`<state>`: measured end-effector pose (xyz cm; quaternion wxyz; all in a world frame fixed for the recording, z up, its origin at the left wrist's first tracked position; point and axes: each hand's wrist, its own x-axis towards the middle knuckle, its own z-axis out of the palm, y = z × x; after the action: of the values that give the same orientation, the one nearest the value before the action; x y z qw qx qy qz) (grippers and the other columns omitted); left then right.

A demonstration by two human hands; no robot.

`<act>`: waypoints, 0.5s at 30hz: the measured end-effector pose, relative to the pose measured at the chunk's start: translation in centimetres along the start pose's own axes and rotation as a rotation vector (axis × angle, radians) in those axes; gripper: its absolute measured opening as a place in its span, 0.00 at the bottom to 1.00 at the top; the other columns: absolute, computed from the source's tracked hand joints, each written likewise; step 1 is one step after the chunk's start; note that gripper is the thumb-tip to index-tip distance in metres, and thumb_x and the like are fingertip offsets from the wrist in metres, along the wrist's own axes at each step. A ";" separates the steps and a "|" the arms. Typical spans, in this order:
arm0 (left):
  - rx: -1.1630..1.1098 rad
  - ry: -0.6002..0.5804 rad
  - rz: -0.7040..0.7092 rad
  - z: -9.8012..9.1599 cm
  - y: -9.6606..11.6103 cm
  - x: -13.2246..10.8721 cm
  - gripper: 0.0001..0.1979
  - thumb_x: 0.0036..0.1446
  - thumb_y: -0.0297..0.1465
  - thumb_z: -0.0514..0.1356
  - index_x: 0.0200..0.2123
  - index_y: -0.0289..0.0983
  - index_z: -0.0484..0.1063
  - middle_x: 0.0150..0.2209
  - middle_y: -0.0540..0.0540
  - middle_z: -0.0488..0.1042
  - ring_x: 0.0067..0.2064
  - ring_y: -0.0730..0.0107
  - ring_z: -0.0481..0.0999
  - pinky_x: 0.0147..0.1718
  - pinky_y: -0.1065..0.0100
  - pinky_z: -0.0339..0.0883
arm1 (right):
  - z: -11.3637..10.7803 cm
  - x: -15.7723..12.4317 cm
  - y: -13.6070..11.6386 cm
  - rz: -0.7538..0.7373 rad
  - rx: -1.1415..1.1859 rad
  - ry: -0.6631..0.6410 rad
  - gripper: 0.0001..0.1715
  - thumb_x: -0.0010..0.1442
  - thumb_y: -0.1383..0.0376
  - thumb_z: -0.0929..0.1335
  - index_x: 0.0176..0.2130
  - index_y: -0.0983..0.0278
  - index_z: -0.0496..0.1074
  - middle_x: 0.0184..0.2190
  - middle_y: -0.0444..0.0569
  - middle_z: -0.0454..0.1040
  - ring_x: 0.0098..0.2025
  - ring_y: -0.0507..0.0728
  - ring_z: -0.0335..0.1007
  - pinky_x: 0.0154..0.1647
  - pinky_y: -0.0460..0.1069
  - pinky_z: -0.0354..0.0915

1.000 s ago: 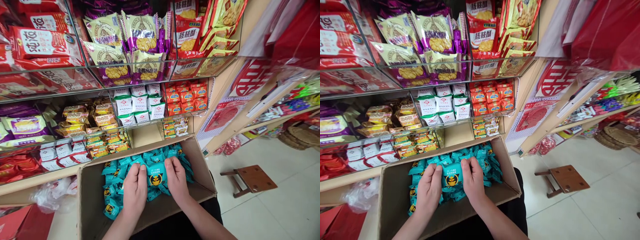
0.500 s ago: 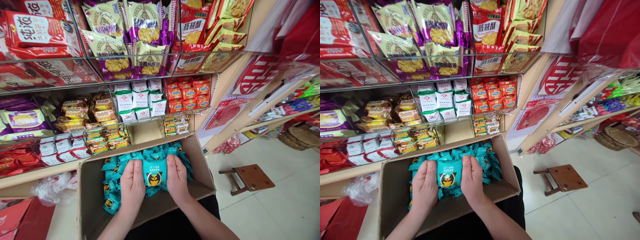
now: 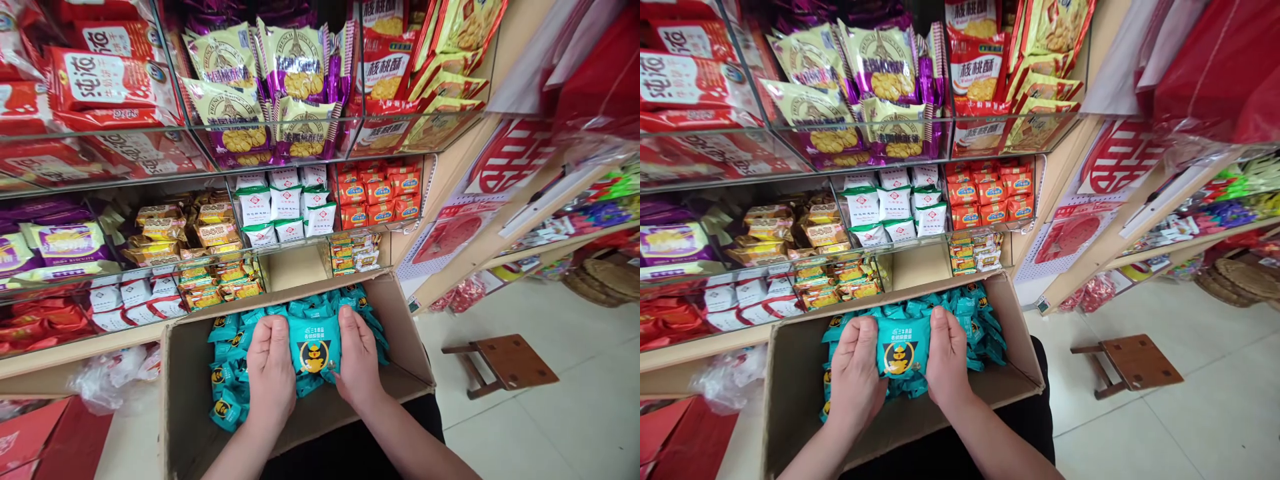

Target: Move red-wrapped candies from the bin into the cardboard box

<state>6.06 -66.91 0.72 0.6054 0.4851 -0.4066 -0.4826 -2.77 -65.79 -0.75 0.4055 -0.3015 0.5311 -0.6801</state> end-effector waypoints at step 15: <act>-0.296 0.067 -0.228 0.4 -2.1 0.9 0.14 0.46 0.41 0.63 0.23 0.36 0.66 0.18 0.57 0.65 0.20 0.81 0.65 0.21 0.79 0.62 | 0.4 0.8 0.9 0.371 0.198 0.046 0.21 0.51 0.46 0.64 0.26 0.60 0.63 0.20 0.39 0.67 0.22 0.51 0.63 0.21 0.44 0.59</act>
<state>5.44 -68.00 -1.25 0.6245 0.4497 -0.2532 -0.5862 -2.60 -66.74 -1.58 0.5392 -0.1415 0.5173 -0.6493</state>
